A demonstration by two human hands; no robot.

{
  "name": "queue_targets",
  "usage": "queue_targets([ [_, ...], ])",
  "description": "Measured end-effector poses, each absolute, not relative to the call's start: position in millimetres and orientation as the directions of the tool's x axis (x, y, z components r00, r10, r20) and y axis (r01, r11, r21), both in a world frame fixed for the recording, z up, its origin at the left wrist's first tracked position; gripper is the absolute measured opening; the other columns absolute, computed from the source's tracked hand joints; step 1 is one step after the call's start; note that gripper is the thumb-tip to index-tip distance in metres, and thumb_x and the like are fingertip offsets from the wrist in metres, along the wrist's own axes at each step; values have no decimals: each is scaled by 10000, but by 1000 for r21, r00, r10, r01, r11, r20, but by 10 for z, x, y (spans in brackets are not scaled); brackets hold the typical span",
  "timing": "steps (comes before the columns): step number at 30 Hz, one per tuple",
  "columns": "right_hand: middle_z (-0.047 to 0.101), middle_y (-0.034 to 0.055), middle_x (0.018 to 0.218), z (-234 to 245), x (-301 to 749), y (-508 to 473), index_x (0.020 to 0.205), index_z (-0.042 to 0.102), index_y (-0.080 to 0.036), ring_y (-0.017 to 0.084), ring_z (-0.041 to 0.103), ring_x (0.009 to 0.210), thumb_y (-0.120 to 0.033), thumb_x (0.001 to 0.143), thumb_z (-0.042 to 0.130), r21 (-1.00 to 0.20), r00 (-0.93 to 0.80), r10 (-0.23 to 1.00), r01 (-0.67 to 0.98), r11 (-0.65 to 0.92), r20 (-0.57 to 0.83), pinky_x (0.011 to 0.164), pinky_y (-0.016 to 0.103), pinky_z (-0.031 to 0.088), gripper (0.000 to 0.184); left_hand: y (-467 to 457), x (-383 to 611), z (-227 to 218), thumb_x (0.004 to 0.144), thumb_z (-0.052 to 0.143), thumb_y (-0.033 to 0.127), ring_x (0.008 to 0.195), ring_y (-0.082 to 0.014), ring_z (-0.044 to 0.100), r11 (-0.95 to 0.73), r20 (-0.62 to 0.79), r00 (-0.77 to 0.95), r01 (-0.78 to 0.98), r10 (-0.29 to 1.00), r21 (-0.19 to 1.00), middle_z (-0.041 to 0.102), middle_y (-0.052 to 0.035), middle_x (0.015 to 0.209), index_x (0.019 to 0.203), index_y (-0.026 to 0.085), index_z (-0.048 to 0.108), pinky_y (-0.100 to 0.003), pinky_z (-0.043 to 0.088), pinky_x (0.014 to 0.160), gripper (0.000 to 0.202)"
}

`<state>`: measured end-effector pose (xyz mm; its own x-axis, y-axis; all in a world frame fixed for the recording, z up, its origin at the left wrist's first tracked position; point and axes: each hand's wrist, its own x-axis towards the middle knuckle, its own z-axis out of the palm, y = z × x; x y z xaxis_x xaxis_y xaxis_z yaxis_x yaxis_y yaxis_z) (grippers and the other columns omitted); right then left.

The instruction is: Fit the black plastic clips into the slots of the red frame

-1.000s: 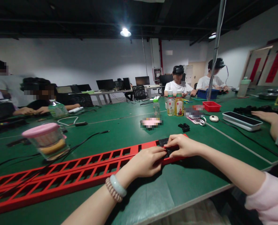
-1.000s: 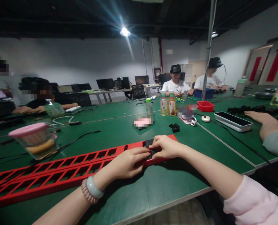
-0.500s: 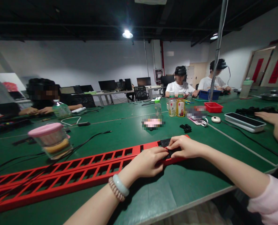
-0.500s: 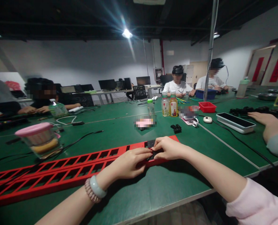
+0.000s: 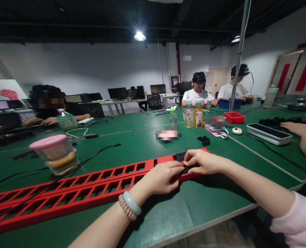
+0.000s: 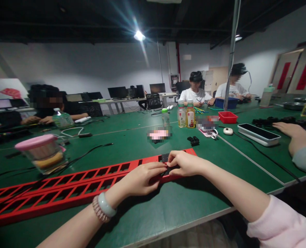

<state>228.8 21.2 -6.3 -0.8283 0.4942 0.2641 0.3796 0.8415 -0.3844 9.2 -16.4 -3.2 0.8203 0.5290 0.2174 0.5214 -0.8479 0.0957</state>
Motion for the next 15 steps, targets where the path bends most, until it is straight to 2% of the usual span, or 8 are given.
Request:
queue_targets([
  [9, 521, 89, 950, -51, 2286, 183, 934, 667, -141, 176, 515, 862, -374, 744, 595, -278, -835, 469, 396, 875, 288, 787, 302, 438, 309, -133, 92, -40, 724, 470, 133, 1034, -215, 537, -853, 232, 821, 509, 521, 116, 544, -91, 1169, 1143, 167, 509, -327, 446, 877, 423],
  [15, 514, 114, 968, -70, 2279, 140, 924, 665, -131, 202, 497, 907, -329, 752, 585, -160, -852, 436, 406, 900, 291, 813, 328, 433, 274, -140, 89, -33, 729, 475, 137, 1015, -208, 548, -847, 242, 812, 516, 531, 128, 554, -85, 1150, 1141, 178, 510, -318, 450, 871, 416],
])
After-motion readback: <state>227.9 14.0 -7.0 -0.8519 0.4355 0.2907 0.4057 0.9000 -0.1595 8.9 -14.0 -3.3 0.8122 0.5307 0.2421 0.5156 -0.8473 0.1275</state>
